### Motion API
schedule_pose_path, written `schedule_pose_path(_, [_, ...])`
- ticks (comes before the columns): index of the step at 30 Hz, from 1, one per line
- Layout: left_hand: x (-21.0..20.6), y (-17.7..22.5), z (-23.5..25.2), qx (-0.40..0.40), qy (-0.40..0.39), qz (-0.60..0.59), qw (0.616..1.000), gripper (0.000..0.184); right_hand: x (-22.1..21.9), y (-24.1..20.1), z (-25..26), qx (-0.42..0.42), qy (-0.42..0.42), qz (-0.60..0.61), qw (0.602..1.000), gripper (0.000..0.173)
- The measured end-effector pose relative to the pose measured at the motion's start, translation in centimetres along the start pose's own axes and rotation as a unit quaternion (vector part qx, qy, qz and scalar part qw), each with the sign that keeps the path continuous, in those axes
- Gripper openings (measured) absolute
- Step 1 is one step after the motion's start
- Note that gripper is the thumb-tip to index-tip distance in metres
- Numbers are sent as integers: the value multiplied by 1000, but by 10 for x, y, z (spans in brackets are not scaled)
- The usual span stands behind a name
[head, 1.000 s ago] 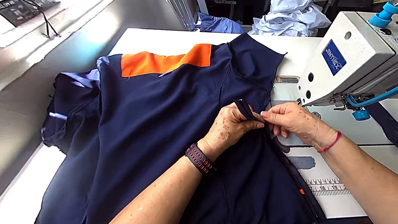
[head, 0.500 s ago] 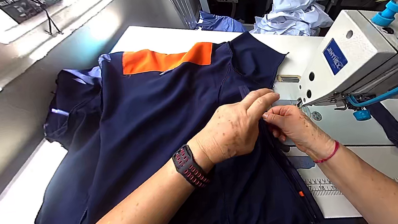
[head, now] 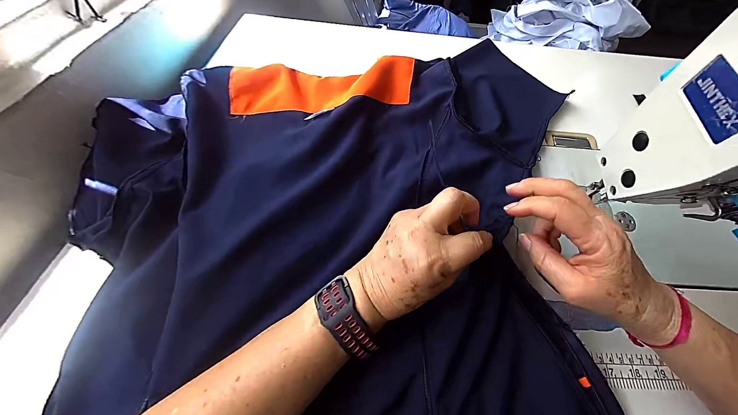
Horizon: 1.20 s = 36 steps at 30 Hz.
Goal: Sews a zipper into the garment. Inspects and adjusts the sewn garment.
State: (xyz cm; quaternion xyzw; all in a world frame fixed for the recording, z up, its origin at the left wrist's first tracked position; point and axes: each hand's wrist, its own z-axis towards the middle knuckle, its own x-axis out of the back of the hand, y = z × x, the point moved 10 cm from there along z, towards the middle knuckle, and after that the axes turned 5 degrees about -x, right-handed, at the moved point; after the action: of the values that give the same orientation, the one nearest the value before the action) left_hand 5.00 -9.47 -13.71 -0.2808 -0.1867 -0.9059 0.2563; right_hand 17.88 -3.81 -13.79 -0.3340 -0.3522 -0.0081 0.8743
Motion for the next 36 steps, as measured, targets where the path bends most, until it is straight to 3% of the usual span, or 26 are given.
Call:
schedule_pose_path(4, [2,6,2,-20,7,0,1000,15,-9,-13,1,92,-8,14,996,15])
schedule_pose_path(10, [0,5,7,3,-30,-26,999,13,-9,-16,2,104,-8,3,994,14])
schedule_pose_path(14, [2,11,6,-5,-59,-9,998,19,-18,-20,0,146,-60,-3,987,17])
schedule_pose_path(19, [-8,24,1,-26,-93,-91,991,23,-27,-24,-12,199,-162,57,965,18])
schedule_pose_path(25, [-22,18,-6,-13,-113,-169,979,24,-33,-11,-24,191,-180,117,958,16])
schedule_pose_path(27, [-24,12,-11,-11,-110,-155,982,24,-32,0,-28,162,-152,103,970,16])
schedule_pose_path(31, [-15,4,-9,-33,-71,-78,994,19,0,21,-51,-25,-57,28,998,23])
schedule_pose_path(33, [-13,13,-3,-58,-45,-42,996,16,18,18,-66,-67,-32,59,996,20])
schedule_pose_path(36, [-10,32,4,-100,-22,0,995,11,18,19,-78,-173,-71,189,964,36])
